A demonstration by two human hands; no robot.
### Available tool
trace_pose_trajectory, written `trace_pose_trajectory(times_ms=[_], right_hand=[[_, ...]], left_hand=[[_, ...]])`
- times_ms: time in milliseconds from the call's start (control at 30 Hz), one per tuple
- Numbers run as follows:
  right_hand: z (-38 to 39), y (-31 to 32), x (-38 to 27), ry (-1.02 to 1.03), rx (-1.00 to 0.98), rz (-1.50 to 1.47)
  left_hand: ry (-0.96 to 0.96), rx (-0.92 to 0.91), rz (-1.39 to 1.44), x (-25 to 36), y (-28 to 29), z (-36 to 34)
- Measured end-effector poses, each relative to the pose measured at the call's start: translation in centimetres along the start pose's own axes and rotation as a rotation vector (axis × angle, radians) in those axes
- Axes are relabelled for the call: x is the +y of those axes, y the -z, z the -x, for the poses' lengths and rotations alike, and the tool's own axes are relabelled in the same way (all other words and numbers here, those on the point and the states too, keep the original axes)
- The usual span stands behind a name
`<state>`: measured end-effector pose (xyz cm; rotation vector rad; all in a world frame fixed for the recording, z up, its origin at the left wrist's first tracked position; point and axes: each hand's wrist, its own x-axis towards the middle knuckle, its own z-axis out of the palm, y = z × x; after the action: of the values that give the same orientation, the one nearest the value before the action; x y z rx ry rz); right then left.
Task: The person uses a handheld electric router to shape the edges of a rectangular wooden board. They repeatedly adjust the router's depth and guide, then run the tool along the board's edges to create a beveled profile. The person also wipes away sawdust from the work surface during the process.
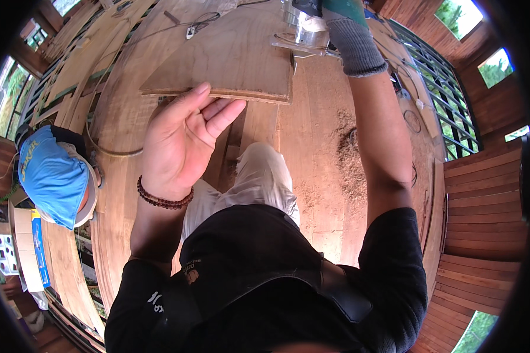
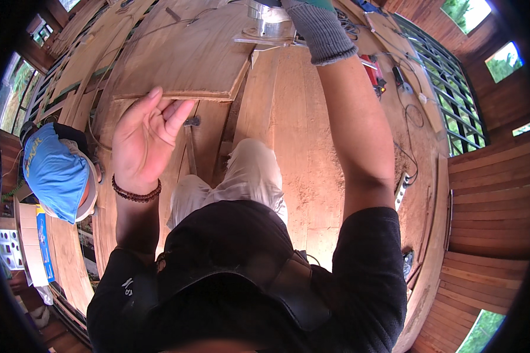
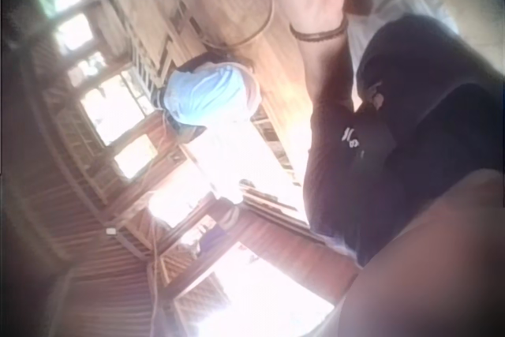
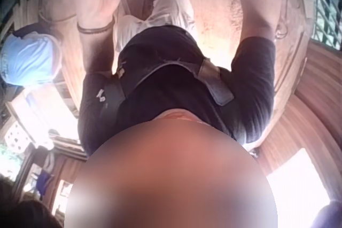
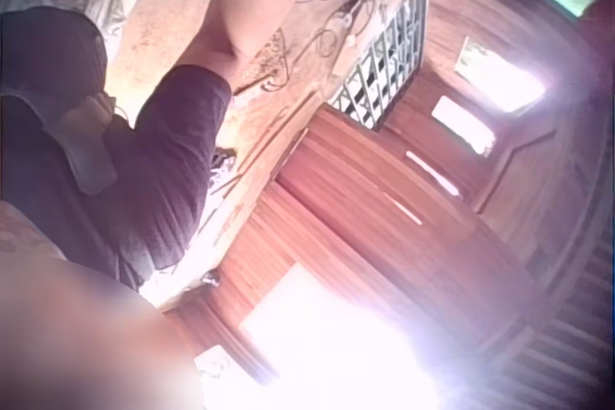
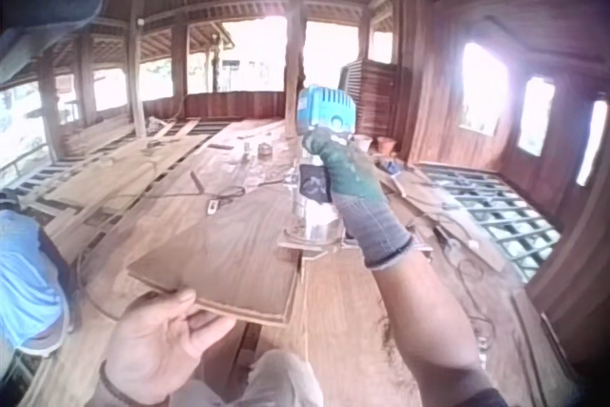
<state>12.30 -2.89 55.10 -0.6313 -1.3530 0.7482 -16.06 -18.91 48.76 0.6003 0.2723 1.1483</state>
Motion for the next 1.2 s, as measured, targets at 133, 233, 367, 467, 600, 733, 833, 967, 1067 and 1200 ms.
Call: trace_pose_trajectory(times_ms=[133, 233, 367, 467, 600, 733, 833, 967, 1067, 1200], right_hand=[[0.2, -0.1, -0.2, 0.005, -0.015, -0.085], [0.2, 0.3, 0.1, -0.011, 0.005, -0.094], [-0.4, 1.0, 1.4, 0.016, 0.048, -0.082], [-0.3, 1.5, 2.0, 0.248, -0.009, -0.003], [0.1, 2.1, 1.5, -0.003, 0.043, -0.022], [-0.5, 2.1, 1.6, 0.120, 0.013, 0.066], [-0.8, 2.1, 1.9, -0.029, 0.119, 0.012], [-0.7, 2.0, 1.6, -0.007, 0.104, -0.046], [-1.7, 1.6, 0.8, -0.132, 0.069, -0.123], [-3.1, 1.1, 0.2, -0.061, 0.001, -0.104]], left_hand=[[-0.005, -0.020, -0.001, -0.2, 0.0, -0.1], [-0.003, -0.025, 0.000, -0.4, 0.1, 0.0], [-0.007, 0.007, -0.006, -0.6, -0.1, 0.0], [-0.013, 0.022, -0.015, -0.8, -0.4, -0.1], [-0.018, 0.011, -0.009, -0.9, -0.7, -0.2], [-0.002, -0.019, 0.013, -1.0, -0.8, -0.3], [-0.006, -0.036, 0.034, -1.1, -0.8, -0.4], [-0.032, -0.006, 0.019, -0.6, -0.9, -0.9], [-0.037, -0.032, 0.020, 0.0, -1.2, -1.2], [-0.046, -0.069, 0.045, 0.6, -1.5, -1.7]])
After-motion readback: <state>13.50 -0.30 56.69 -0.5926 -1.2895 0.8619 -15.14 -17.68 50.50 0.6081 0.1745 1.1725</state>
